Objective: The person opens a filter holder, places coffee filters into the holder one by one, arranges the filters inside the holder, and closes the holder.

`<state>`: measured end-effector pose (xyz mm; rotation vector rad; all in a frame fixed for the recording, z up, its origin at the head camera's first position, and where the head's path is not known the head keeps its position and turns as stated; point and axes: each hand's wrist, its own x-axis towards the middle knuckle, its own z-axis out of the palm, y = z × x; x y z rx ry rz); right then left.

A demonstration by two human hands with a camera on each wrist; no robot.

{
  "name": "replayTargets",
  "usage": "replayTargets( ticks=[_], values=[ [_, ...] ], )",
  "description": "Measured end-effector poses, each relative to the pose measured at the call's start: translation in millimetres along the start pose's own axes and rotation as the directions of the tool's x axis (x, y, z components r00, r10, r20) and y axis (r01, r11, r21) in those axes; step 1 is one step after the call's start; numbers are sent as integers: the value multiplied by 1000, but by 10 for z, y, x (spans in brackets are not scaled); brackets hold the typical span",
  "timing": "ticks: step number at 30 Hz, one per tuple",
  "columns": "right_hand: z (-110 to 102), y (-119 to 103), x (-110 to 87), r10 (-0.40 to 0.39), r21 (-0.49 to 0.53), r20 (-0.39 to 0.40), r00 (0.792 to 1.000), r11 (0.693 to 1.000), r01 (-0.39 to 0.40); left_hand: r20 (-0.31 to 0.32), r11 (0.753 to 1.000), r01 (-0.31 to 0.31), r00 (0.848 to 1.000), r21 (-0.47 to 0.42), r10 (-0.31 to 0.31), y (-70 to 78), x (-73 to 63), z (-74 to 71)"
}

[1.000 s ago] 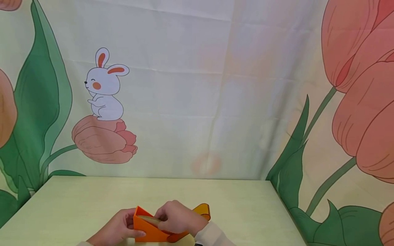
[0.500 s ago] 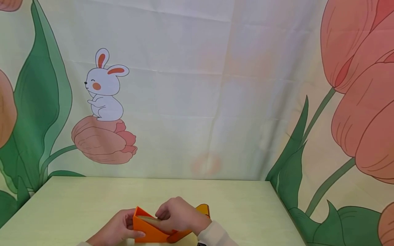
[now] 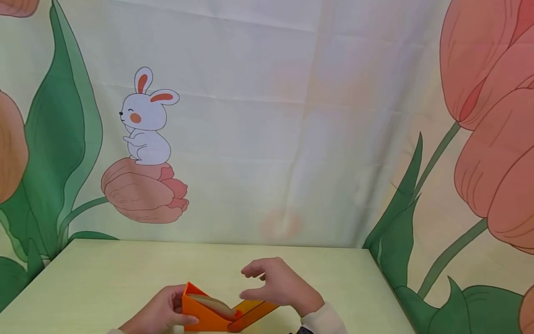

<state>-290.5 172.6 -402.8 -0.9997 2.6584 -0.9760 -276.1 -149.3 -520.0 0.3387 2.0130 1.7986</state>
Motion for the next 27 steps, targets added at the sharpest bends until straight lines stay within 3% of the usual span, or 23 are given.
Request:
replayTargets(
  ticks=[5, 10, 15, 22, 27],
  values=[
    [-51, 270, -164, 38, 110, -38, 999, 993, -34, 3, 1000, -7, 1000, 0, 7, -11, 8, 6],
    [1, 520, -317, 95, 299, -57, 994, 951, -74, 0, 1000, -5, 1000, 10, 5, -14, 16, 3],
    [107, 731, -439, 145, 495, -75, 987, 864, -90, -7, 1000, -2, 1000, 18, 2, -19, 13, -1],
    [255, 910, -515, 200, 711, -105, 974, 700, -67, 1, 1000, -15, 1000, 9, 15, -30, 13, -10],
    [320, 929, -535, 210, 772, -115, 971, 634, -45, 4, 1000, -24, 1000, 11, 24, -33, 19, -2]
  ],
)
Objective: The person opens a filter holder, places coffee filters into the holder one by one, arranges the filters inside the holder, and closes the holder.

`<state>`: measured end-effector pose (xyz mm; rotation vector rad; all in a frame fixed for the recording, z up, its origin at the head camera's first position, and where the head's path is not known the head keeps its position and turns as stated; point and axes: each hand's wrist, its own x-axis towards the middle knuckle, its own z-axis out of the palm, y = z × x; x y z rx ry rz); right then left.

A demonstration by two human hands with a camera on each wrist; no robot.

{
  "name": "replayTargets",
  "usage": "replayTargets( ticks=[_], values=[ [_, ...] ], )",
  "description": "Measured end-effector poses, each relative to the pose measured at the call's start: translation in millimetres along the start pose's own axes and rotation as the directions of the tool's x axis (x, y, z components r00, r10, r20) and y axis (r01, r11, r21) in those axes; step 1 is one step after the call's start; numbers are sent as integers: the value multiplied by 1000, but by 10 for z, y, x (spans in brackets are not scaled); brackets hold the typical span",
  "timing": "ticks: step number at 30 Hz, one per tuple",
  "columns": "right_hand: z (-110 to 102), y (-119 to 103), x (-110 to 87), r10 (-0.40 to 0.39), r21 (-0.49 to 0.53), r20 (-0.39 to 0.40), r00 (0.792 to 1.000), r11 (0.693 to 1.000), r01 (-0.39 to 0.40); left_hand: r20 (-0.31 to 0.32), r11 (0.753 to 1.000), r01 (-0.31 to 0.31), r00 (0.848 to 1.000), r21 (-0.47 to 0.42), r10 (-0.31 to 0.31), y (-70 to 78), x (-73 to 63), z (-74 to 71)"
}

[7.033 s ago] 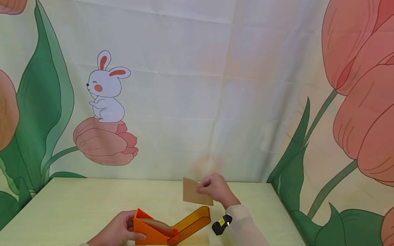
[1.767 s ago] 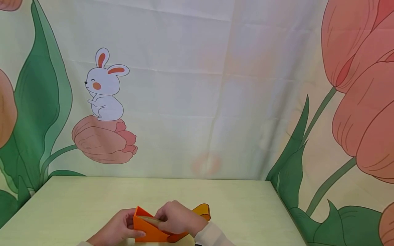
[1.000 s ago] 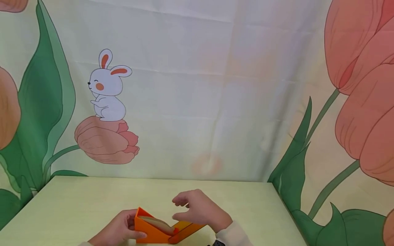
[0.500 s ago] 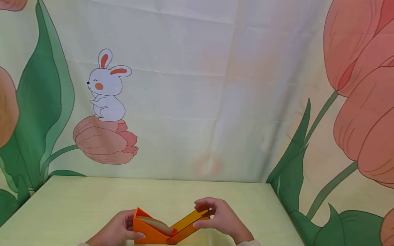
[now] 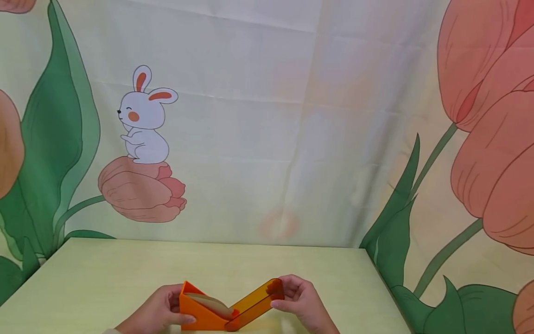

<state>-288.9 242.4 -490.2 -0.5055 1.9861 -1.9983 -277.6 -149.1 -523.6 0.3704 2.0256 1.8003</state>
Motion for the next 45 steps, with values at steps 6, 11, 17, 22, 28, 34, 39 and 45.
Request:
replayTargets(
  ticks=[6, 11, 17, 22, 28, 34, 39, 45],
  values=[
    [37, 17, -16, 11, 29, -59, 998, 1000, -9, -3, 1000, -8, 1000, 15, 8, 7, 10, -12],
    [72, 18, -16, 19, 28, -115, 993, 999, -16, -12, 1000, 2, 1000, 21, -1, 6, 19, -22],
    [104, 29, 30, 12, 9, -155, 988, 1000, -10, -25, 999, 4, 1000, 36, -3, 4, 32, -31],
    [150, 31, 57, -17, 0, -150, 989, 1000, 17, -24, 999, 5, 1000, 41, -4, -2, 48, -35],
    [259, -33, 104, -64, -31, -153, 986, 998, 60, -31, 999, 1, 1000, 44, 0, -14, 50, -38],
    [444, -124, 193, -109, -57, -171, 979, 993, 101, -27, 1000, 0, 1000, 27, 1, -1, 39, -23],
    [610, -190, 274, -178, -115, -166, 970, 980, 161, -39, 999, 6, 999, 35, -5, 18, 42, -8],
    [798, -244, 374, -219, -184, -129, 967, 964, 194, -35, 998, -25, 999, 64, 27, 24, 66, 2]
  ],
)
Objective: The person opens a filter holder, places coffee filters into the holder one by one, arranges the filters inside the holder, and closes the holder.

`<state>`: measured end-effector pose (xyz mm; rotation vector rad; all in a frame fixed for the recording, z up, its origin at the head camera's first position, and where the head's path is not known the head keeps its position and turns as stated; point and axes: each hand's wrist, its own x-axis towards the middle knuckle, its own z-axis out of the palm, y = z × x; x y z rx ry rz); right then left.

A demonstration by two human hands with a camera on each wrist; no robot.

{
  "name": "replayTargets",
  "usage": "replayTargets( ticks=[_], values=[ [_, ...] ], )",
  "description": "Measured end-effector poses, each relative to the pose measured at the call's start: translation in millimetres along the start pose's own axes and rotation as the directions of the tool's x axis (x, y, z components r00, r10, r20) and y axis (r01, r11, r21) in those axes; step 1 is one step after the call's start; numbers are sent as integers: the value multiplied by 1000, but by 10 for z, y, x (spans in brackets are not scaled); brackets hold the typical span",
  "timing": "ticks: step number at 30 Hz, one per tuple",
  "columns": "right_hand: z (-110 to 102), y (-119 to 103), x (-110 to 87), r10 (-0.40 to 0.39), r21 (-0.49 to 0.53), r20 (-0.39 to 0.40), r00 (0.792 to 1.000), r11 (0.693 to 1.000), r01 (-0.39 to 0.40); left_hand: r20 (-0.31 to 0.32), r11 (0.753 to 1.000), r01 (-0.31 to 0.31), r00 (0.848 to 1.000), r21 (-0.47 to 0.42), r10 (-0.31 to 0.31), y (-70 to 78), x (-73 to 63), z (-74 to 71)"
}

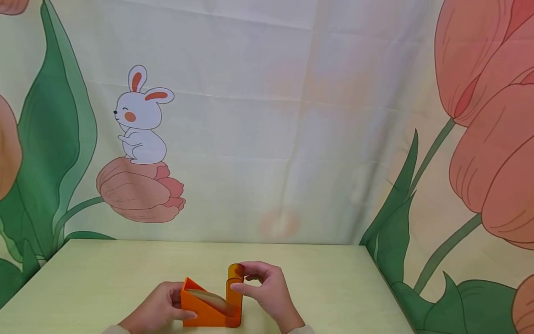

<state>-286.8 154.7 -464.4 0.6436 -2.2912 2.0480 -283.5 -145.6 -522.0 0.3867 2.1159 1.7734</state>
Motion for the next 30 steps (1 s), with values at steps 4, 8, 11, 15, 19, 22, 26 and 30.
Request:
replayTargets(
  ticks=[4, 8, 11, 15, 19, 22, 26, 30],
  values=[
    [121, -29, 57, -6, -34, 20, 1000, 999, 7, 8, 1000, -11, 1000, -4, 11, 4, 9, -6],
    [254, -42, 120, -12, -67, 44, 999, 998, 15, 11, 1000, -22, 1000, 3, 22, 17, 13, -13],
    [355, -42, 160, -24, -99, 64, 998, 995, 30, 12, 999, -39, 999, 21, 39, 25, 17, -17],
    [475, -39, 201, -36, -126, 79, 996, 991, 45, 16, 996, -72, 997, 54, 71, 30, 32, -23],
    [590, -33, 227, -34, -139, 90, 995, 989, 47, 18, 993, -90, 996, 72, 88, 29, 53, -33],
    [682, -18, 239, -47, -154, 102, 994, 986, 63, 21, 992, -99, 995, 73, 98, 22, 68, -44],
    [788, 14, 247, -55, -147, 117, 992, 986, 72, 28, 989, -126, 992, 82, 124, 2, 80, -51],
    [845, 48, 248, -46, -131, 115, 992, 989, 61, 29, 984, -152, 988, 88, 150, -18, 84, -46]
  ],
)
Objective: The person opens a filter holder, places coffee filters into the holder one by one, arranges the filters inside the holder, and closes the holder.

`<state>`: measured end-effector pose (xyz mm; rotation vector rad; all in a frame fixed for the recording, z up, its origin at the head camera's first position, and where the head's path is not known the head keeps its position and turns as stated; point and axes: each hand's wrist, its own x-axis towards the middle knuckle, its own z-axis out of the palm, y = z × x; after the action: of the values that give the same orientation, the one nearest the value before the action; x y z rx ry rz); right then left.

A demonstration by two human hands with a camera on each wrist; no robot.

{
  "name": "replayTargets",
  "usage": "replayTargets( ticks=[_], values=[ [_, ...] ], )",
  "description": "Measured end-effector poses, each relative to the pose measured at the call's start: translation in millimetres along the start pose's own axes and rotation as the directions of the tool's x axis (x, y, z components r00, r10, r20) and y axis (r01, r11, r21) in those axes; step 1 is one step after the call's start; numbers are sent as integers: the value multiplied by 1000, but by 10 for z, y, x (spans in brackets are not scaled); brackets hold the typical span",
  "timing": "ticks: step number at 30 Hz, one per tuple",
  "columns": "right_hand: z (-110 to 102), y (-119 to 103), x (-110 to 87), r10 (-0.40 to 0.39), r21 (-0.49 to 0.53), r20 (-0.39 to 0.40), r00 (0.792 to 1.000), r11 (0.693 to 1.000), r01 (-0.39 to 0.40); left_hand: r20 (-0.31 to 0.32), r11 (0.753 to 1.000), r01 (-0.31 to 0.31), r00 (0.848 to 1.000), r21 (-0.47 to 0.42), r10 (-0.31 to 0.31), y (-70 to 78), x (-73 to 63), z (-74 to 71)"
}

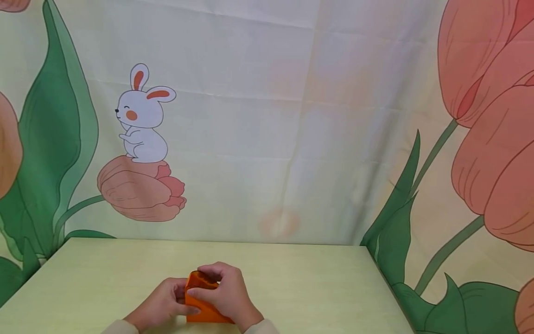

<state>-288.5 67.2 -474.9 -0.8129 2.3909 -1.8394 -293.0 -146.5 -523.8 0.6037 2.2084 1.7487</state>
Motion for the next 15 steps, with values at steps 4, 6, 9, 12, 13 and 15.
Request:
replayTargets(
  ticks=[4, 6, 9, 12, 13, 15],
  values=[
    [8, 14, -2, 1, -5, -9, 1000, 1000, -1, -4, 1000, -6, 1000, -1, 6, 10, 4, 9],
    [5, 21, -2, -6, -17, -9, 1000, 1000, 6, -7, 1000, -1, 1000, 2, 1, 15, 5, 9],
    [-2, 29, -1, -18, -40, -5, 1000, 999, 18, -7, 1000, -2, 1000, 1, 2, 8, 3, 7],
    [-9, 29, -1, -25, -53, -2, 1000, 998, 25, -6, 1000, -2, 1000, -8, 2, 4, 2, 7],
    [-10, 27, -2, -24, -52, 0, 1000, 998, 24, -6, 1000, -2, 1000, -9, 2, 3, 2, 9],
    [-13, 28, -3, -16, -49, 2, 1000, 999, 16, -8, 1000, 1, 1000, -5, -1, 0, 5, 9]
  ],
)
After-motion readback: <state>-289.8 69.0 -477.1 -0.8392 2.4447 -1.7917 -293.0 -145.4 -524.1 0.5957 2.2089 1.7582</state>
